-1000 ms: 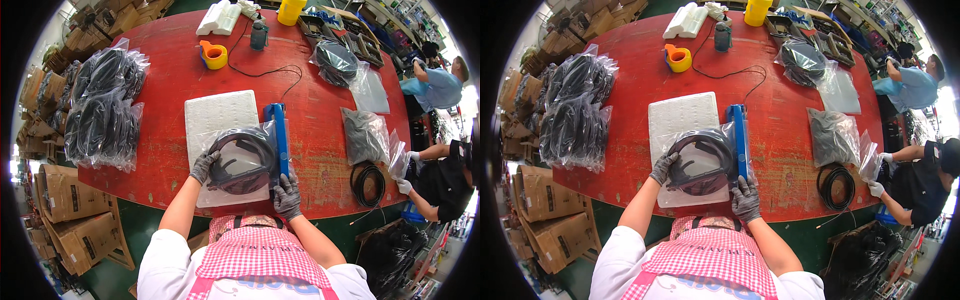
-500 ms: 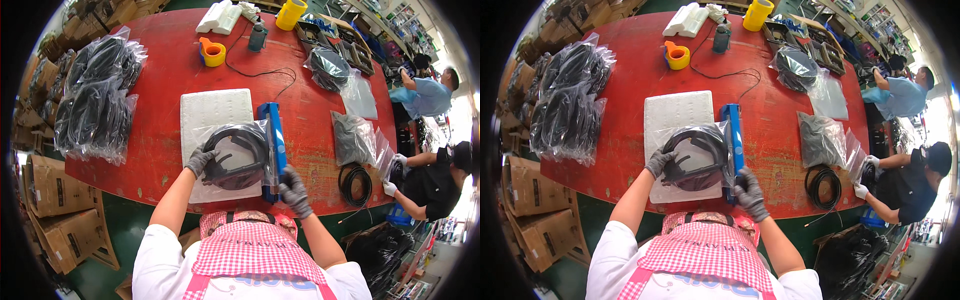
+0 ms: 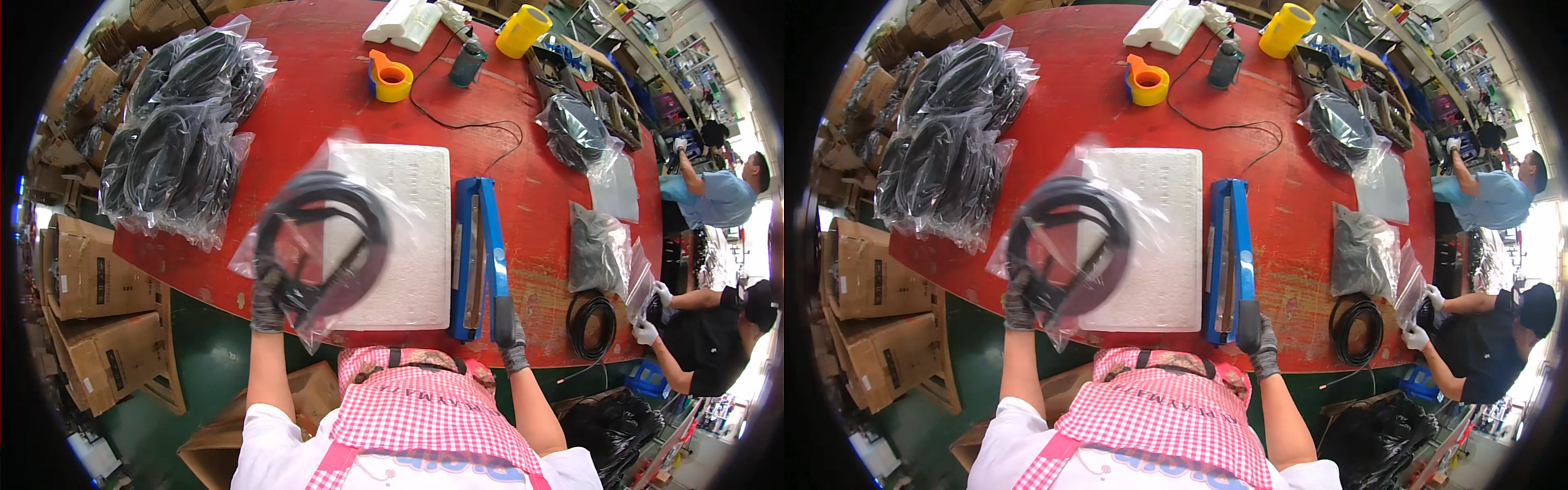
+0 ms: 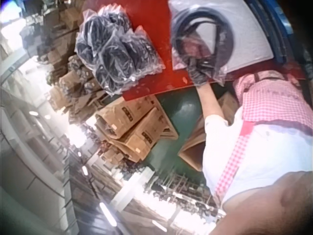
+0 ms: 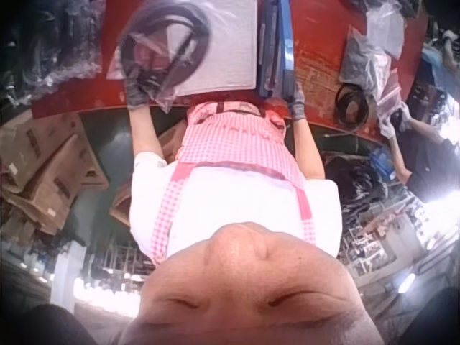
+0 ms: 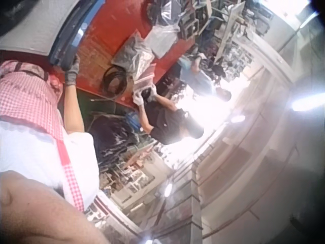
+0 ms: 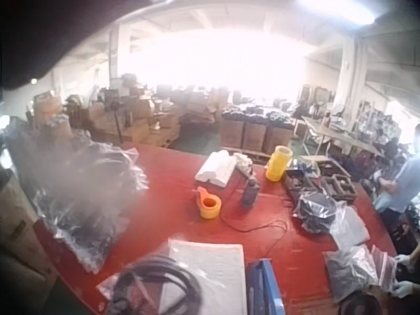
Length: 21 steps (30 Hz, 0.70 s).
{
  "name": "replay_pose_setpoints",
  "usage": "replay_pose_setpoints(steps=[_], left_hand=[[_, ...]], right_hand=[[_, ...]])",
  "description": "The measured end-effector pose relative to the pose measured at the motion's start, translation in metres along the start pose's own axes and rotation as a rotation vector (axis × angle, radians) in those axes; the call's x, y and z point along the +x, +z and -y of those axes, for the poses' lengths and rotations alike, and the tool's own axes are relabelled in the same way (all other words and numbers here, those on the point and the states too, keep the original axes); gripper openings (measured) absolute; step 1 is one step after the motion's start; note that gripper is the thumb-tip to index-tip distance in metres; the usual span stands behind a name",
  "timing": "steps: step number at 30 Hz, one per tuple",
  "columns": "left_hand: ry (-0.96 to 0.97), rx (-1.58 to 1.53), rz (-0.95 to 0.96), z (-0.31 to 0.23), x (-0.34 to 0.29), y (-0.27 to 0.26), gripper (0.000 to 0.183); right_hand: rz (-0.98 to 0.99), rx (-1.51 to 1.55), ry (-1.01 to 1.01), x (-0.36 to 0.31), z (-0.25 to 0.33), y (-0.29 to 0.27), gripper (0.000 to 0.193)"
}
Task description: Packaging circular gaskets into plastic bags and sealing them with a heat sealer.
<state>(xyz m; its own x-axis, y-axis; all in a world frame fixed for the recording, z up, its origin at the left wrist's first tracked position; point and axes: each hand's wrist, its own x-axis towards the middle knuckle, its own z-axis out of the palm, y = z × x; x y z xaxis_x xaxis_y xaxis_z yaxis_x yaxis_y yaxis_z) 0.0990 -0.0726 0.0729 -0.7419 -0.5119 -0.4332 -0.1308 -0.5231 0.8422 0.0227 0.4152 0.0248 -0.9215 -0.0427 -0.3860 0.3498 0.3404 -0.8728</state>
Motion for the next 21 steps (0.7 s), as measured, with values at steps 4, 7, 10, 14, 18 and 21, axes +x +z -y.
replay_pose_setpoints(steps=[4, 7, 10, 14, 18, 21], left_hand=[[-0.019, -0.578, -0.146, -0.008, 0.019, -0.026, 0.030], [-0.070, -0.668, -0.403, 0.013, 0.047, -0.038, 0.027], [-0.179, -0.724, -0.379, 0.076, 0.068, -0.094, 0.019], [-0.240, -0.585, -0.438, 0.071, 0.053, -0.039, 0.012], [-0.188, -0.493, -0.287, 0.115, 0.069, -0.095, 0.021], [-0.273, -0.344, -0.209, 0.100, 0.069, -0.084, 0.024]], right_hand=[[0.008, -0.430, -0.232, -0.015, 0.007, 0.033, 0.048], [-0.036, -0.334, -0.168, -0.003, -0.010, 0.048, 0.054], [0.131, -0.277, 0.138, 0.003, 0.036, 0.048, 0.061], [0.008, -0.257, 0.121, 0.006, -0.023, 0.037, 0.065], [-0.025, -0.257, 0.157, 0.013, -0.050, 0.026, 0.086], [-0.029, -0.363, 0.006, 0.005, -0.077, 0.013, 0.067]])
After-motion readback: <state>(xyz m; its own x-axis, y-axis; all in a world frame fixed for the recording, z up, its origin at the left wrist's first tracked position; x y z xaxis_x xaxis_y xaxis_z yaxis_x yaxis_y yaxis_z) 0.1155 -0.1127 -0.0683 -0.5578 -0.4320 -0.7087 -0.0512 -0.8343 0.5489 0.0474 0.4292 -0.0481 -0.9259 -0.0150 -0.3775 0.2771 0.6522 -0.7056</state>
